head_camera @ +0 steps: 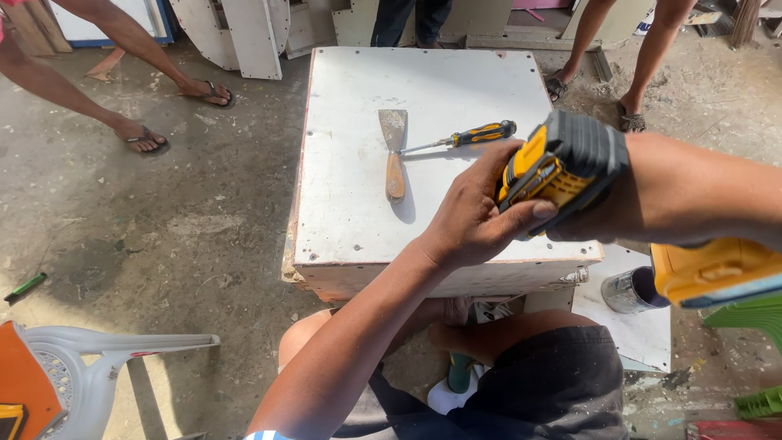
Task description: Assemble or repair a white cabinet using a screwdriver, scraper, and power drill.
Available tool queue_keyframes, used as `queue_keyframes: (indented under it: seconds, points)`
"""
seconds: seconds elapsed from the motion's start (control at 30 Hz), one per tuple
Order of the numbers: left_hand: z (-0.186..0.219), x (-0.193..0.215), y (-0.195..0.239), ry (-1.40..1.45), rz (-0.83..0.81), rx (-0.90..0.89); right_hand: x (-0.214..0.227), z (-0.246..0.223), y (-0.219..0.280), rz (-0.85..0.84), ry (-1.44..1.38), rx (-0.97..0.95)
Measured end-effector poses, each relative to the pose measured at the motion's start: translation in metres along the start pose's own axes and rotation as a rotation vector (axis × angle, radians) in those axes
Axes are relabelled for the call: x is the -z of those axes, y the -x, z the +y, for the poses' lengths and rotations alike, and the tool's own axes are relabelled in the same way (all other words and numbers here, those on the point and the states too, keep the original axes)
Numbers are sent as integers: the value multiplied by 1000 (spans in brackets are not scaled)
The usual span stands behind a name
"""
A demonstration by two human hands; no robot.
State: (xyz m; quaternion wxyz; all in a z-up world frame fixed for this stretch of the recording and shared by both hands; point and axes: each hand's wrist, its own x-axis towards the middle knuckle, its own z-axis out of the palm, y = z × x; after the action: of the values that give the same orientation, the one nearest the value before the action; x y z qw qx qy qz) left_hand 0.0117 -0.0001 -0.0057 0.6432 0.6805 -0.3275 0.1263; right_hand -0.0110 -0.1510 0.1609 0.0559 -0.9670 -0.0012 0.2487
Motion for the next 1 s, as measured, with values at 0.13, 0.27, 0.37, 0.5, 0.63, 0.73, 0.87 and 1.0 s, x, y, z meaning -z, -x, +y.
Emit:
queue_keyframes:
  seconds: [0.13,0.27,0.37,0.5,0.63,0.73,0.87,1.0]
  points:
    - [-5,7,-8,144,-199,2,-17,0,12,-128,-312,-187]
    - [-25,1,-25,690,-342,105,-28,0,10,-164,-569,-379]
    - [-27,-2,-28,627,-342,108,-29,-2,5,-141,-678,-411]
    - [-19,3,-30,357,-299,41,-33,-2,1,-121,-847,-444]
    - [-17,5,-27,401,-276,50,-36,-9,4,-72,-958,-466]
    - [-18,7,-26,397,-273,57,-35,-18,4,-27,-998,-466]
    - [-21,5,-25,406,-268,61,-37,-17,5,0,-971,-427]
    - [-18,8,-26,348,-257,11,-37,-8,3,-23,-924,-397]
